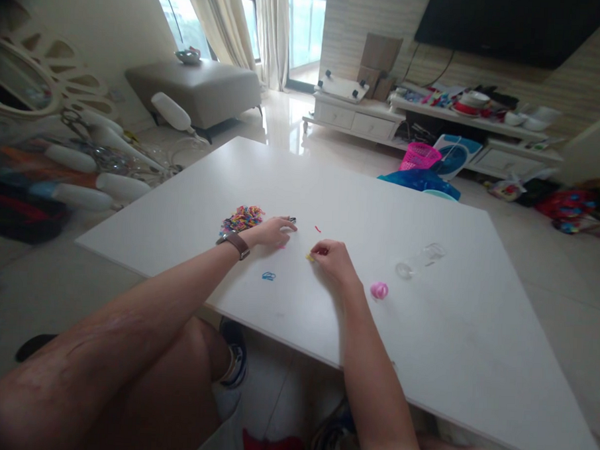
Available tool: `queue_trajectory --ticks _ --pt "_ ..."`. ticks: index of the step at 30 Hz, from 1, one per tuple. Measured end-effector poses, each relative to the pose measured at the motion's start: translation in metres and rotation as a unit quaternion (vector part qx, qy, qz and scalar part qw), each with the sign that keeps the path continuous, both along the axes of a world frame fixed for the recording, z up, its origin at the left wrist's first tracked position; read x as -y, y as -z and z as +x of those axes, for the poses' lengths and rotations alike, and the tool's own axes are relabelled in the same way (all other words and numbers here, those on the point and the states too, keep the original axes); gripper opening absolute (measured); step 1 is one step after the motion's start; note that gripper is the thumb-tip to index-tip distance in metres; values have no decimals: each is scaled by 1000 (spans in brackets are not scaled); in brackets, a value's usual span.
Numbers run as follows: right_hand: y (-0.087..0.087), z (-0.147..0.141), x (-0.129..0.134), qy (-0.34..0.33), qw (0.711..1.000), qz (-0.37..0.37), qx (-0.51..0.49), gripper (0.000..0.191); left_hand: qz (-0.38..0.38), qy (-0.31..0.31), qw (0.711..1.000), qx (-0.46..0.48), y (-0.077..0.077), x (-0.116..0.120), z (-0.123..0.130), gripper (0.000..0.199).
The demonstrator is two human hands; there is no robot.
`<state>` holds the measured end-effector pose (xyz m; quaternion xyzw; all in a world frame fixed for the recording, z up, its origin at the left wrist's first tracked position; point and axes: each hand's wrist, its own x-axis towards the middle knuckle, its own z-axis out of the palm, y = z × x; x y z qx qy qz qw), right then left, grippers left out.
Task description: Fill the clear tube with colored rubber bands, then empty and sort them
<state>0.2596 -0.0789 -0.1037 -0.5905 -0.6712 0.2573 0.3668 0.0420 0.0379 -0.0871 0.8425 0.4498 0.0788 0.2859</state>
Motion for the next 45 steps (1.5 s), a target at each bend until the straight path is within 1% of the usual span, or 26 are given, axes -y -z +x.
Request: queue_trajectory --ticks 4,12,15,19,24,28,32,35,37,39,42,45 --pt "-2 -1 1 0 1000 -5 12 8 12 5 1000 0 0 -2 -3 54" --pt "-3 -1 1 -3 1000 3 9 10 6 12 1000 18 -4 -3 -9 49" --pt "-3 0 2 -3 1000 1 2 10 12 17 1000 21 -6 -4 -12 45" --pt "-5 0 3 -5 1000 -9 7 8 23 3 1000 21 -14 -7 -19 40" --pt "-7 1 6 -11 998 -36 46 10 44 -44 998 13 -30 -10 -32 35" --pt "-9 1 8 -20 997 -48 61 14 65 -89 993 31 -45 -10 -44 32" --pt "-10 0 7 -25 997 -18 72 9 87 -143 984 60 -59 -10 -59 29" --pt "-10 -1 5 -13 997 18 70 8 79 -169 981 50 -66 -9 -71 24" --pt "-9 -1 4 -13 997 40 68 9 54 -156 986 12 -68 -8 -79 18" --pt "-9 0 3 -16 996 56 69 9 14 -121 992 -37 -65 -7 -86 17" --pt "-8 1 2 -17 995 64 69 10 -20 -49 995 -82 -55 -6 -92 20" --pt "-6 1 1 -20 995 65 68 9 -13 17 995 -99 -43 -6 -93 21"
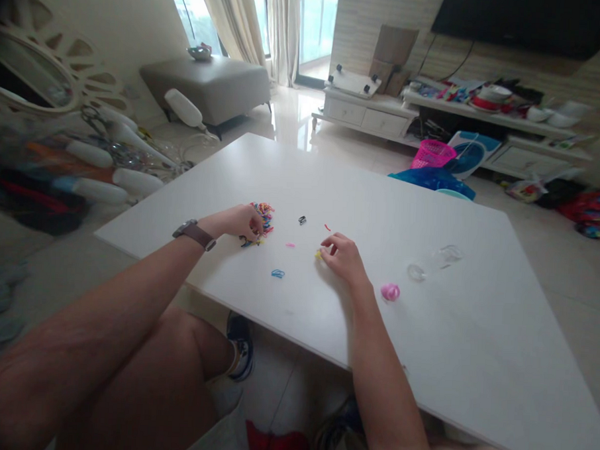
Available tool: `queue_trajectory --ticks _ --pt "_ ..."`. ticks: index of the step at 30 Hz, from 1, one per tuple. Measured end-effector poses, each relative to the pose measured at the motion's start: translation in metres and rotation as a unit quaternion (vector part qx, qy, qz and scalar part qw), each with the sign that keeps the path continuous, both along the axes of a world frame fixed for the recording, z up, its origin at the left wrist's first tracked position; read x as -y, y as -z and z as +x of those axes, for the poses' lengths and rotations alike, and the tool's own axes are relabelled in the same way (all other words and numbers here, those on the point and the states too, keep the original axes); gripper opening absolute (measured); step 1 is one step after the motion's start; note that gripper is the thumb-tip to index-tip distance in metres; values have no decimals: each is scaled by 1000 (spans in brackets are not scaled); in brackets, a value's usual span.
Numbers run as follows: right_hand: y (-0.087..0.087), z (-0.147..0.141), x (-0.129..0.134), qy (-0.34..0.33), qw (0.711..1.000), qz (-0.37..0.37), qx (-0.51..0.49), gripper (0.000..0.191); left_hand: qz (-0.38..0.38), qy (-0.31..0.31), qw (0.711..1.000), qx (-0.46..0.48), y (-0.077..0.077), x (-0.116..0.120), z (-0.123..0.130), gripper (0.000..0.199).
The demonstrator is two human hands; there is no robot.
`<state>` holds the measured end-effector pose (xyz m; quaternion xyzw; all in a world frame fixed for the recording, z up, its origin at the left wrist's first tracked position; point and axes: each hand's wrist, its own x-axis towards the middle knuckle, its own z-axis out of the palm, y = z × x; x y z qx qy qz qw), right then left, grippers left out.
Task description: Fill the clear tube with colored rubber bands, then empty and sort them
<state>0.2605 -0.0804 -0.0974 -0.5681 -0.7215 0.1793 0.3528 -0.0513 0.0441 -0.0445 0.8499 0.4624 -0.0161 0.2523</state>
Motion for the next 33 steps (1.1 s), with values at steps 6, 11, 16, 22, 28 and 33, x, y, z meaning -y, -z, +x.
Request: queue_trajectory --ticks 6,11,16,22,28,33 --pt "2 0 0 -3 1000 6 4 9 17 0 1000 8 10 -4 -1 11" --pt "3 -1 0 -4 1000 8 2 10 11 -46 998 32 -4 -3 -8 11" --pt "3 -1 0 -4 1000 8 7 10 -3 -84 992 92 -14 1 -14 17" --pt "3 -2 0 -8 1000 10 1 10 -13 -90 989 119 -13 0 -16 20" --pt "3 -3 0 -10 1000 9 -3 9 11 -68 992 105 -9 0 -10 21" --pt "1 -5 1 -8 1000 5 -4 9 57 -34 997 31 -2 0 -1 16"
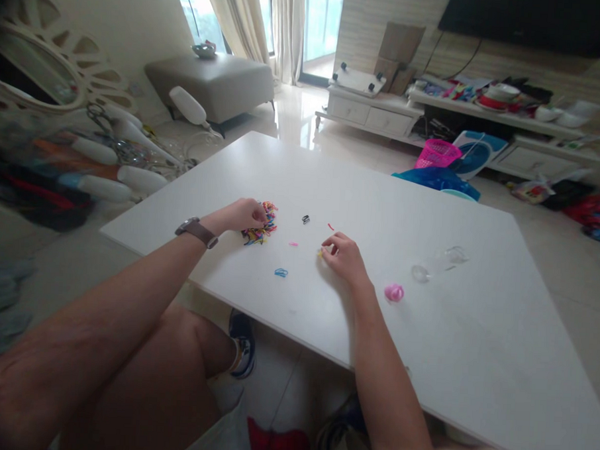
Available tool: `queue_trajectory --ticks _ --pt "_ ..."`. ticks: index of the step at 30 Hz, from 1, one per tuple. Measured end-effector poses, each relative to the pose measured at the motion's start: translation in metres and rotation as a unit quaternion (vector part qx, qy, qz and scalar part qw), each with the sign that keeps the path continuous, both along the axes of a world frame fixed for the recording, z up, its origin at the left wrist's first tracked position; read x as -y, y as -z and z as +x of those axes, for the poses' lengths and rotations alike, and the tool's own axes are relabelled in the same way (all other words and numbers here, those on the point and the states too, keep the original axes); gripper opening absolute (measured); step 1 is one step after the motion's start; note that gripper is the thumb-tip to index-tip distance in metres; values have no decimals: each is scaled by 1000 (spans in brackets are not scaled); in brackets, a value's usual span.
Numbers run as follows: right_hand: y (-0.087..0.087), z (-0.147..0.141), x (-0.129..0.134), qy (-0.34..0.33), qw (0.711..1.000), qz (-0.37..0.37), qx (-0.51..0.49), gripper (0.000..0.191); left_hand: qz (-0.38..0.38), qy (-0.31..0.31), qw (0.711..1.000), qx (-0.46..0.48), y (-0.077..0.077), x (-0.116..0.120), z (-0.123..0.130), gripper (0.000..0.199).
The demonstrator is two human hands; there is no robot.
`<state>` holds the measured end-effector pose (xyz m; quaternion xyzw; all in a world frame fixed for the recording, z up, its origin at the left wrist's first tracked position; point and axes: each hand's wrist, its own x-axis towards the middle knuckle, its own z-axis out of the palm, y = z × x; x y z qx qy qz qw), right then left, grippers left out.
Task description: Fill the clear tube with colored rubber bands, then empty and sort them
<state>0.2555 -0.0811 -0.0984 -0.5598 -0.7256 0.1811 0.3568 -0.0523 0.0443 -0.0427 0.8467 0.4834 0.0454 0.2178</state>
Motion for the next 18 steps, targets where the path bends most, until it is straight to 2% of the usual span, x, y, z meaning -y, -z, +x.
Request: queue_trajectory --ticks 5,11,18 --pt "0 -2 0 0 1000 -5 -1 8 9 20 999 -42 12 -4 5 13" --pt "0 -4 0 -4 1000 -9 -4 7 22 15 999 -40 22 -7 8 4" --pt "-1 -5 1 -3 1000 -5 -3 7 2 -13 999 -32 7 -9 5 8"
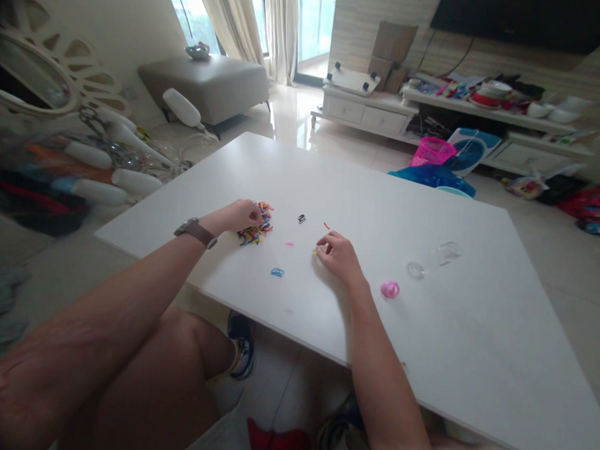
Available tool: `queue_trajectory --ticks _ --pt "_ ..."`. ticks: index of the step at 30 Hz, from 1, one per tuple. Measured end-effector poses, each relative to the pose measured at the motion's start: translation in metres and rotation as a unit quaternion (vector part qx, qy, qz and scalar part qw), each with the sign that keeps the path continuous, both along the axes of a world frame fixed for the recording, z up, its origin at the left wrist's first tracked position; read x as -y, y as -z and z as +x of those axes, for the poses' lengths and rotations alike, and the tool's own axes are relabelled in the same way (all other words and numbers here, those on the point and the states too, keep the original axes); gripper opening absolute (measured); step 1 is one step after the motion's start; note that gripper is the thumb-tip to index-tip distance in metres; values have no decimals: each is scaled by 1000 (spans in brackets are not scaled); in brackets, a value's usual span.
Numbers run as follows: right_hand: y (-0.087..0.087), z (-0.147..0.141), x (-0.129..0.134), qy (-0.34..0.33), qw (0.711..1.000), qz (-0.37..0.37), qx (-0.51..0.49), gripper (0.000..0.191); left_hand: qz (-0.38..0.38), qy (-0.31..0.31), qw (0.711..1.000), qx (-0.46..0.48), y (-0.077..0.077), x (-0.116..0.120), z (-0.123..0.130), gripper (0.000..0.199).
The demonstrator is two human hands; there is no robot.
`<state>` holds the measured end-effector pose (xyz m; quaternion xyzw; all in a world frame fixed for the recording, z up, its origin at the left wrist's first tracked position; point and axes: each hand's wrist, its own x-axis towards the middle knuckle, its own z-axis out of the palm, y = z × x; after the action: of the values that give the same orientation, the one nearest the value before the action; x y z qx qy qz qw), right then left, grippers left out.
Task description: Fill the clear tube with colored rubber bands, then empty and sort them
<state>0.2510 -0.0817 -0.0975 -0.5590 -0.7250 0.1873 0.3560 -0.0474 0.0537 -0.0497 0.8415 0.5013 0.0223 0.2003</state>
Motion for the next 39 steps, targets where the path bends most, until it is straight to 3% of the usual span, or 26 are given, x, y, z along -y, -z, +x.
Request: queue_trajectory --ticks 8,13,18,23,28,34,39 --pt "0 -1 0 -7 1000 2 -2 8 -40 -47 991 120 -11 5 -9 20" --pt "0 -2 0 -7 1000 3 -2 8 -135 -55 952 268 -12 15 -2 19" --pt "-1 -10 2 -23 999 22 -10 8 -219 -46 916 334 -14 29 18 17" --pt "-8 -27 10 -88 993 57 -51 19 -253 -35 898 357 -15 39 41 18" --pt "-12 -37 15 -130 988 51 -65 31 -242 -7 898 368 -13 43 56 17" --pt "-8 -35 11 -95 991 64 -66 29 -231 18 910 344 -8 39 65 15" --pt "-6 -35 10 -66 992 83 -67 30 -210 -13 913 350 -1 32 69 14"
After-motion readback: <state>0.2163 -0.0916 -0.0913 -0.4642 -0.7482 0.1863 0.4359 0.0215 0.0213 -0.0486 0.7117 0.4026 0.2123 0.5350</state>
